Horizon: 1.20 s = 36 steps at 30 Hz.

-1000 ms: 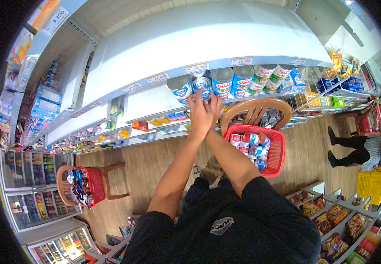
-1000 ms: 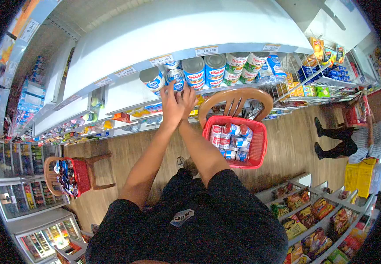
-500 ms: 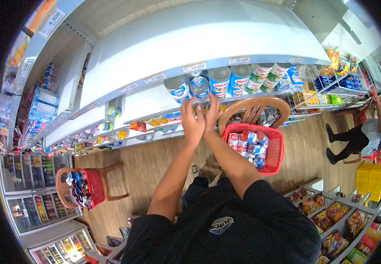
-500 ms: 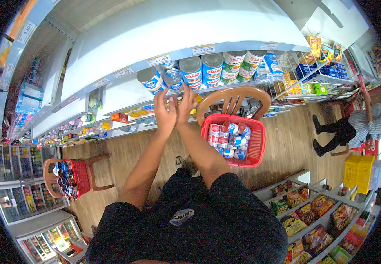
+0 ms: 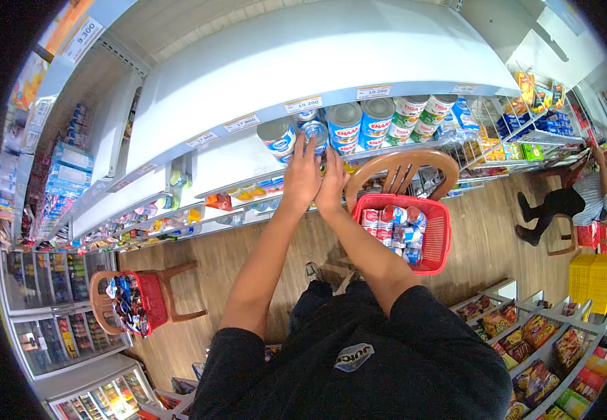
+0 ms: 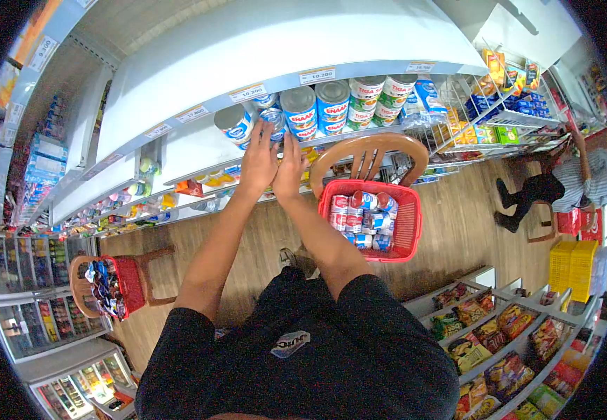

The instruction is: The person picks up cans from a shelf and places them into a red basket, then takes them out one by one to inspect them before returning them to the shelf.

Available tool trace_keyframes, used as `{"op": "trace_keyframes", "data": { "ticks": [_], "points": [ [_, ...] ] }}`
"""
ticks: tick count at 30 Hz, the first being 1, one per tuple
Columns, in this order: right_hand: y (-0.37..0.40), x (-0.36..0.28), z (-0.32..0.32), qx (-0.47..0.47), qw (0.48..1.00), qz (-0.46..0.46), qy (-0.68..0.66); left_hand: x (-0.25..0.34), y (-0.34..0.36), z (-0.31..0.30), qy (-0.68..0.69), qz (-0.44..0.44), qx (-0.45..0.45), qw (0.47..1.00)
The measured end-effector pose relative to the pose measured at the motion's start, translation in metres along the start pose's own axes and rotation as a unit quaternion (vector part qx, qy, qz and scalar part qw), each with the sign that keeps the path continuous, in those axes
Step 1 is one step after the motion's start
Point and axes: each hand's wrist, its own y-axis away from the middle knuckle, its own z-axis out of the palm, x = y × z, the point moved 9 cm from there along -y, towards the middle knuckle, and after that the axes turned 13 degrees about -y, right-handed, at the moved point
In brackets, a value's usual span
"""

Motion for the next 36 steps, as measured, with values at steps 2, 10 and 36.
{"op": "trace_keyframes", "data": {
  "ticks": [2,10,36],
  "points": [
    [-0.001,-0.002,-0.002,0.006,1.000,0.008,-0.009,0.000,0.000,-0.002,0.010,0.001,-0.003,1.000],
    [-0.004,-0.009,-0.009,-0.011,0.999,0.018,-0.050,-0.010,0.029,-0.013,0.119,-0.026,0.067,0.990],
    [-0.015,-0.041,-0.019,-0.040,0.999,-0.031,-0.003,0.004,0.019,-0.022,0.074,0.043,-0.014,0.996]
  ]
}}
